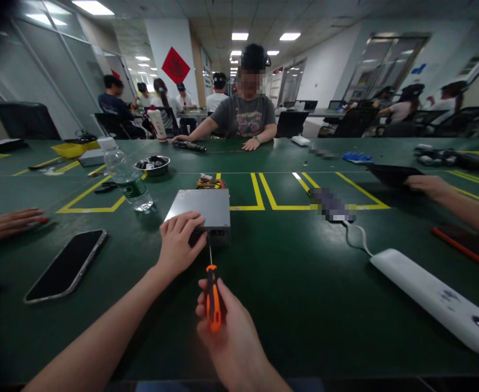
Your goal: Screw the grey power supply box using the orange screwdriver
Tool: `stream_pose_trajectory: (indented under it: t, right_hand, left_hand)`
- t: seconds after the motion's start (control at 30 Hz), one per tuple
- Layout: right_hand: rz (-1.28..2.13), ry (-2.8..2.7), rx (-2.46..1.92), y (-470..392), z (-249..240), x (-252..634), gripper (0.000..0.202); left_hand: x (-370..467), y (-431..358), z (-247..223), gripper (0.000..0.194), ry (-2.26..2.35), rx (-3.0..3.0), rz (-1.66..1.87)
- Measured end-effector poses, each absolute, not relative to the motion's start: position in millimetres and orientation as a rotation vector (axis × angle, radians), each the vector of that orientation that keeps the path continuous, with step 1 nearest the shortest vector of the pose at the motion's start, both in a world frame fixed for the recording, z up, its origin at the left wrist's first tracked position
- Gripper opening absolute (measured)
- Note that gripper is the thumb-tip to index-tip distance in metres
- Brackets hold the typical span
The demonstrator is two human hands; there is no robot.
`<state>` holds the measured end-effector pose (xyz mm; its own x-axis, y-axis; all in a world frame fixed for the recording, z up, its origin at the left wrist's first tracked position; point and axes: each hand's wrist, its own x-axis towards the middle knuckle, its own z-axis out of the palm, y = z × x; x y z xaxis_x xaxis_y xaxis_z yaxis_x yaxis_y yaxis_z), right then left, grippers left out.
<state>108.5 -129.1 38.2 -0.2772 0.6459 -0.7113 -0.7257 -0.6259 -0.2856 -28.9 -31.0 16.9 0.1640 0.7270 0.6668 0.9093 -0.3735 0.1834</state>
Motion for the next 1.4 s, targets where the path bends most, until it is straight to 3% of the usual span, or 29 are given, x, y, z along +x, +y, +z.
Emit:
stream_pose_trajectory:
  t: [0.1,0.27,0.57,0.73,1.03,1.27,1.4]
  right_hand:
    - [1.980,0.122,-1.005,-128.6,34.3,107.4,0.026]
    - [1.876,0.107,-0.934,-131.6,28.1,106.4,0.006]
    - [1.967,0.130,-1.058,-132.0,39.4,96.8,0.023]
    - [1.900,0.099,-0.961,-136.0,36.8,94.0,0.005]
    - [1.979,0.245,-0.967,-134.2,40.3,89.7,0.023]
    - [1.900,0.148,-0.933,-138.1,37.8,93.4,0.013]
    - [1.959,0.218,-0.994,-135.2,37.3,97.2,0.024]
  left_hand:
    - [-29.0,-31.2,16.7,0.027,-1.581,-2.183,-1.016]
    - [-28.8,-31.7,16.5,0.026,-1.579,-2.190,-1.009]
    - [-28.9,-32.3,17.1,0.026,-1.581,-2.197,-1.006]
    - [-27.9,-32.8,18.0,0.025,-1.581,-2.189,-1.005]
    - [-28.5,-31.8,16.4,0.026,-1.570,-2.186,-1.002]
    - [-28.9,-31.8,17.9,0.026,-1.561,-2.191,-0.987]
    - [-29.2,-31.3,17.1,0.026,-1.561,-2.193,-1.001]
